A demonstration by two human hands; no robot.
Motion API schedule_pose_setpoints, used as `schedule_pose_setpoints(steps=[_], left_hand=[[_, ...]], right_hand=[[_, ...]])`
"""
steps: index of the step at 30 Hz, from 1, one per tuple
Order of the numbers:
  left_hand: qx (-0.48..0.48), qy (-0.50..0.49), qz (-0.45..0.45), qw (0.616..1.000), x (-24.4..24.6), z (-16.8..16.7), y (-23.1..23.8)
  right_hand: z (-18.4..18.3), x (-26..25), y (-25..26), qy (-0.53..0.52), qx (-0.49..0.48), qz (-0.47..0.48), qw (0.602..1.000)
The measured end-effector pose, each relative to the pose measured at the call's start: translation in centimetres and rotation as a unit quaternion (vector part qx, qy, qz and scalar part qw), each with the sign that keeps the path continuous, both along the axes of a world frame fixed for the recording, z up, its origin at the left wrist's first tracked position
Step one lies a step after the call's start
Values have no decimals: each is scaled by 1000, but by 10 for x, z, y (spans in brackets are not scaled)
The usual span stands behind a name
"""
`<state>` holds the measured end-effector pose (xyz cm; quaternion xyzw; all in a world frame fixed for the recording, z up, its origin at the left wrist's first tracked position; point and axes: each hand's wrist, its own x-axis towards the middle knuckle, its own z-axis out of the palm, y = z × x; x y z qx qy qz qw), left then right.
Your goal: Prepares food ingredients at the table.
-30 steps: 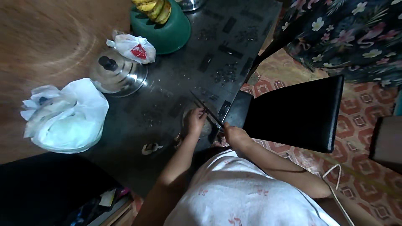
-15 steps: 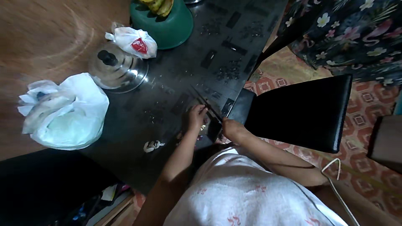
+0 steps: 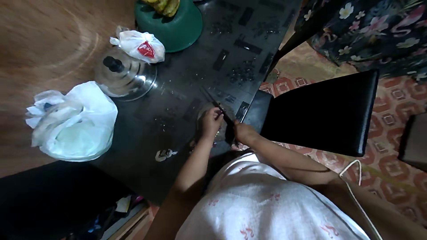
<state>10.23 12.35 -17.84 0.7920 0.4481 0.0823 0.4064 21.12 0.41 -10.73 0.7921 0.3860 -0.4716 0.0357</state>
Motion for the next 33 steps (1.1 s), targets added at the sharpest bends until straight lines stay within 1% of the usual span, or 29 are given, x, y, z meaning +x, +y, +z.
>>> schedule_pose_setpoints(steps=[2,5,7,10,13,15,18,21,23,25,27,29,30,33], left_hand=[[-2,-6,28,1000,3,0,2],[-30,-33,74,996,2,4,10],[-35,-8,71,997,-1,15,17],[-11,64,13,998,-6,28,25],[17,122,-43,991,-4,26,24],[17,124,-49,991,-3,23,21],[12,91,-40,995,-13,26,10],[24,103,-125,987,-29,28,-3],[28,120,-156,980,-36,25,-9],[33,96,-137,985,-39,22,-6],[19,37,-84,996,-45,22,1],[1,-17,-28,999,-59,32,8],[1,-24,-17,1000,-71,38,12],[-6,8,-51,999,-113,49,11]], right_hand=[[2,1,-5,4,1,3,1000],[0,0,-19,16,8,-5,1000],[-5,1,-27,24,17,-2,1000],[-14,8,-32,49,33,-9,998],[-17,13,-36,59,55,0,997],[-16,16,-38,54,66,5,996],[-15,18,-49,53,87,4,995],[-6,18,-60,56,96,-4,994],[-1,15,-65,59,100,1,993],[0,12,-69,57,112,10,992],[-2,10,-74,58,125,10,990],[-3,9,-77,60,128,6,990],[-4,9,-78,62,127,4,990],[-4,11,-80,63,120,4,991]])
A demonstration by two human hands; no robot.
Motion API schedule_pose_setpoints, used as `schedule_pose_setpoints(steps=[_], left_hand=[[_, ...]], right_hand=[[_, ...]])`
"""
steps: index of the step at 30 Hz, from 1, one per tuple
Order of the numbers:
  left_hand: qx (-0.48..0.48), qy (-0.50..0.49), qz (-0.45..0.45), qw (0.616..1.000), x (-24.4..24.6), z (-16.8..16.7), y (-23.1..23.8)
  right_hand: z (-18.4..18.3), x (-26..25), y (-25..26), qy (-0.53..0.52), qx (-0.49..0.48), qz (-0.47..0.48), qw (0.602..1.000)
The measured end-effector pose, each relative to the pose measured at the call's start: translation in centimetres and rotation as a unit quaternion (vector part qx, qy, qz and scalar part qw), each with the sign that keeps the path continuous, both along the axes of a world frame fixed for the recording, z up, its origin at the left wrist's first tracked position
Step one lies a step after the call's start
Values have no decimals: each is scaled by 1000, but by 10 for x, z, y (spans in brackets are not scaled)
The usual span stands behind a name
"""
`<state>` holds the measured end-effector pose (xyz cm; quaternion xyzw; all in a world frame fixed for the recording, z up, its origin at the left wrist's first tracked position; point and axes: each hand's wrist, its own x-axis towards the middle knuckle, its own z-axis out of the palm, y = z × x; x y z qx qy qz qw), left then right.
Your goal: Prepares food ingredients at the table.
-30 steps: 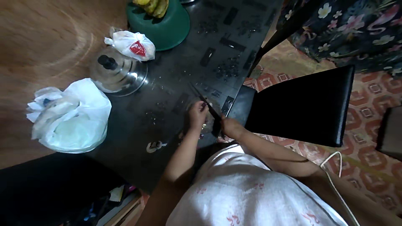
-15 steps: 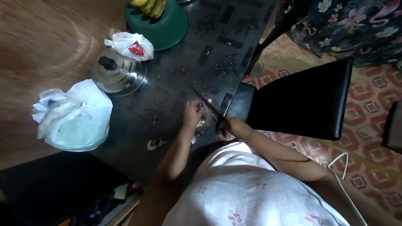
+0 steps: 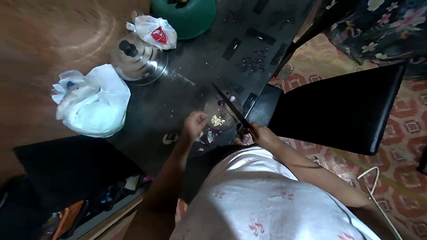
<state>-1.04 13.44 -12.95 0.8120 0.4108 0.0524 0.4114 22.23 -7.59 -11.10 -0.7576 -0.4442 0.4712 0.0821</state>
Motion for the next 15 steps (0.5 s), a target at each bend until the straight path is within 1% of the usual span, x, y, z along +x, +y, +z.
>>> schedule_pose_setpoints(steps=[2,3,5,8,10,12,15], left_hand=[[-9,69,-28,997,-21,0,-14],[-6,106,-25,994,-28,-3,-24],[32,138,5,990,-31,-16,-44],[119,167,59,977,-14,-38,-71],[154,171,98,968,-1,-53,-81],[171,167,122,963,5,-63,-83],[168,164,122,964,-8,-68,-78]], right_hand=[[-2,1,-1,-2,3,0,1000],[-4,2,-1,-2,6,-1,1000],[-5,2,0,-6,9,3,1000],[-6,-2,2,-9,14,2,1000],[-7,-4,4,-10,9,4,1000],[-7,-5,2,-14,14,5,1000],[-8,-9,-1,-15,22,4,1000]])
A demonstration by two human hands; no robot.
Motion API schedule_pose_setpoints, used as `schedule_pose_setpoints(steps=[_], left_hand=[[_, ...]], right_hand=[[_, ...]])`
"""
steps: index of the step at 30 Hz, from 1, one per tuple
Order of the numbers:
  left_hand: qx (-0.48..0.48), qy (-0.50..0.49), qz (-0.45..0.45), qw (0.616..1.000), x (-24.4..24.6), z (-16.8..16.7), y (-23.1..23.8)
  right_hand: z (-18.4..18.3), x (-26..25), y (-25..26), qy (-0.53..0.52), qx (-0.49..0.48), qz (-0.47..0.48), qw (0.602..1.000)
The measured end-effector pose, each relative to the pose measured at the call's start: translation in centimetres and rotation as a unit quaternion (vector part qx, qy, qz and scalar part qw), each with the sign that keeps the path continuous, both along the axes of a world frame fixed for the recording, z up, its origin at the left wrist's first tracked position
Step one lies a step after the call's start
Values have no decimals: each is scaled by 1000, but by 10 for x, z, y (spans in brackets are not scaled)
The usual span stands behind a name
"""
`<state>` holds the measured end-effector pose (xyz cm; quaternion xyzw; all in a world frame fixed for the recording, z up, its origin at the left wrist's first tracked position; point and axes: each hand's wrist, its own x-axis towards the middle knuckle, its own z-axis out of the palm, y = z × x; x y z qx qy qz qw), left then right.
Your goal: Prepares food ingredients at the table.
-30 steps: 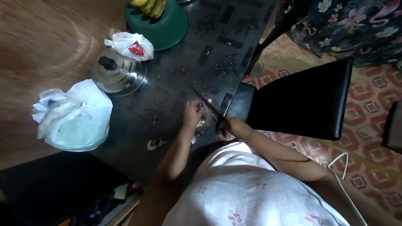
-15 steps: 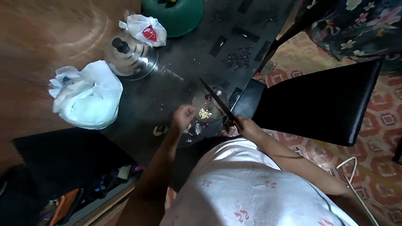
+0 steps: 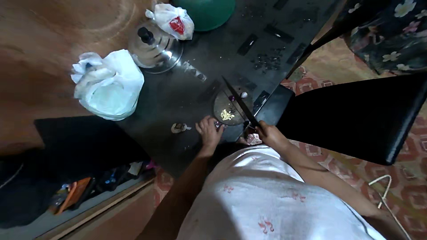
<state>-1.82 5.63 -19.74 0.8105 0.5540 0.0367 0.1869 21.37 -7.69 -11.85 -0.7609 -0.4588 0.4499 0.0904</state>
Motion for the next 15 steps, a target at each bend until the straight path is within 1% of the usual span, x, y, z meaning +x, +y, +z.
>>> schedule_pose_setpoints(steps=[3,6,8,11,13,15], left_hand=[[5,-24,19,1000,-22,2,14],[4,-87,16,996,-53,14,19],[-49,-106,17,993,-78,25,13],[-193,-67,67,977,-106,27,-11],[-247,-50,97,963,-103,26,-31],[-266,-66,125,954,-84,27,-38]], right_hand=[[-4,0,-5,-7,5,-1,1000],[-7,1,-11,-11,13,-9,1000],[-7,2,-14,-12,17,-14,1000],[-9,3,-17,-6,18,-21,1000],[-9,3,-18,-4,17,-21,1000],[-9,2,-17,1,24,-17,1000]])
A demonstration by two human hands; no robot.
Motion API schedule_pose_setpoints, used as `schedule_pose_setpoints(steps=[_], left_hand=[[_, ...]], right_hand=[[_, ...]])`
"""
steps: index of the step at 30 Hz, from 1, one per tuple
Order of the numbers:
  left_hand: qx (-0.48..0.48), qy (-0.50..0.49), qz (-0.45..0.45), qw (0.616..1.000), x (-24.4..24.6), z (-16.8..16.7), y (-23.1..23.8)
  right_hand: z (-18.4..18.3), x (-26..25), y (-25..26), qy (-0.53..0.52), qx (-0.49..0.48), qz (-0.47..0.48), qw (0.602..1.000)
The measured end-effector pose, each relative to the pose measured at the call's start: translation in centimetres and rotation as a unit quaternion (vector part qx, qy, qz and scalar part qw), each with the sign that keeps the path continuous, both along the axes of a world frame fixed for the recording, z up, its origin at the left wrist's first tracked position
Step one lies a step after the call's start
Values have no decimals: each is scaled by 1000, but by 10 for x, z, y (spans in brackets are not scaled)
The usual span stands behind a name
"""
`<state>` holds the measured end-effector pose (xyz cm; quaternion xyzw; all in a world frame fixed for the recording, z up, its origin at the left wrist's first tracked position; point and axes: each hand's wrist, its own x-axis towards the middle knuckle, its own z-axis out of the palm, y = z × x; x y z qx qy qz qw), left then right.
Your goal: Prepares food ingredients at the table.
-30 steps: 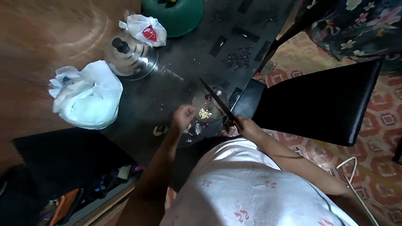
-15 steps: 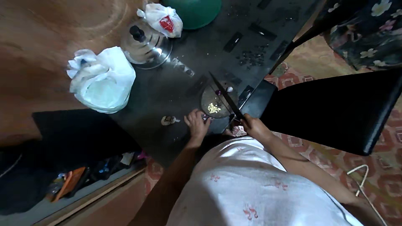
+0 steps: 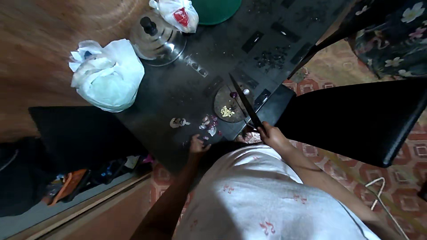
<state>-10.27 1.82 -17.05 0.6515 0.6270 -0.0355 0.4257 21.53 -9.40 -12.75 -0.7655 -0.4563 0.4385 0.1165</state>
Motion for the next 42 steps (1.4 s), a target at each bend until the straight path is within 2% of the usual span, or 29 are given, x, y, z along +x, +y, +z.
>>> schedule_pose_setpoints(steps=[3,5,8,10,12,13,16,20,22,24,27,32,35,42], left_hand=[[34,-68,99,992,32,-6,11],[80,-109,127,983,42,-4,21],[118,-117,51,985,41,5,20],[63,-144,-58,986,35,6,13],[-58,-173,-164,969,33,0,11],[-98,-184,-189,960,35,-4,12],[-123,-222,-117,960,48,-7,25],[-48,-228,32,972,56,-8,62],[-5,-188,71,980,61,3,76],[80,-137,29,987,71,18,82],[194,-126,-100,968,103,27,87],[241,-153,-253,925,175,10,103],[255,-122,-263,923,188,-3,108],[236,-109,-215,941,193,-5,102]], right_hand=[[1,-1,4,8,-8,7,1000],[3,-3,6,11,-4,13,1000],[3,-2,4,10,8,22,1000],[1,-2,1,12,8,21,1000],[0,-2,-2,15,-1,14,1000],[-1,-2,-4,14,-2,9,1000],[-3,-1,-8,12,1,-6,1000],[-3,1,-12,20,-1,-15,1000],[-2,2,-12,10,-8,-16,1000],[-3,4,-11,-8,-25,-13,1000],[-4,2,-10,-16,-57,-12,998],[7,-1,0,-17,-83,-20,996],[13,2,-1,-15,-80,-11,997],[23,6,-9,-17,-93,14,995]])
